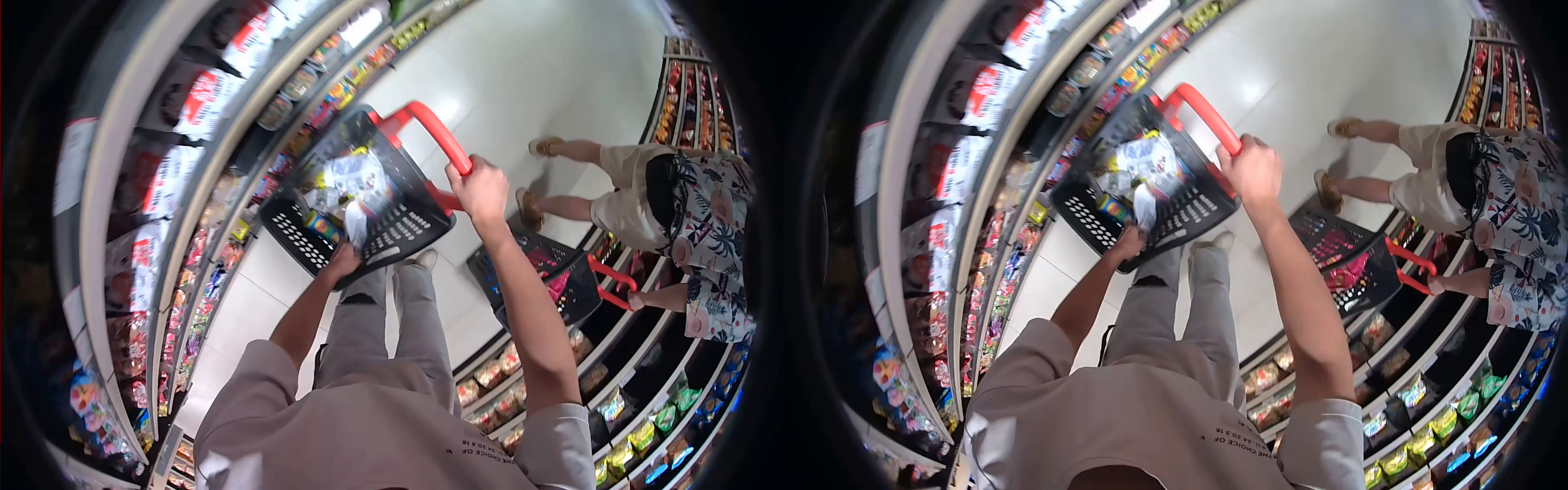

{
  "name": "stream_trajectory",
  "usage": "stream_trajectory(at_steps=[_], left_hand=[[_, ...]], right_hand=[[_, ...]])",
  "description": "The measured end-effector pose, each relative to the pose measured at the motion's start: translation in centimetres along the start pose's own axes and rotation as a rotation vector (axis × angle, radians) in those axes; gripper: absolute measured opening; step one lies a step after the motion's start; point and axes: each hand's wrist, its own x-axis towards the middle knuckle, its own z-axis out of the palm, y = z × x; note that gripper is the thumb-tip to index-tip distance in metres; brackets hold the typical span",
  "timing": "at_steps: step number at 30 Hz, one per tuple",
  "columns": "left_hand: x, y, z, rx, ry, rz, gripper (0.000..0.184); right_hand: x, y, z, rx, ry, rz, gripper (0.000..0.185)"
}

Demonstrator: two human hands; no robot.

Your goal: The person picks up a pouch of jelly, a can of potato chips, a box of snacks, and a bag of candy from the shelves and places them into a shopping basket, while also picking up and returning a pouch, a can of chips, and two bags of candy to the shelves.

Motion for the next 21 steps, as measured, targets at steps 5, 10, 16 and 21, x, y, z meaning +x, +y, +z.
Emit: stream_trajectory(at_steps=[5,10,16,21], left_hand=[[-10.3,-1.8,-5.2,-0.185,0.27,0.197,0.02],[-23.7,6.6,-13.5,-1.134,0.315,-0.097,0.022],[-31.0,12.5,-14.2,-1.408,0.411,0.204,0.023],[-32.1,15.9,-14.4,-1.688,0.396,0.223,0.015]], right_hand=[[0.4,-0.3,-0.4,-0.039,-0.058,-0.017,0.032],[0.6,-1.2,-1.3,-0.008,-0.179,0.037,0.036],[-0.7,-0.5,-2.0,0.037,-0.487,-0.001,0.077],[-9.5,-4.6,-6.5,0.238,-0.313,-0.623,0.121]])
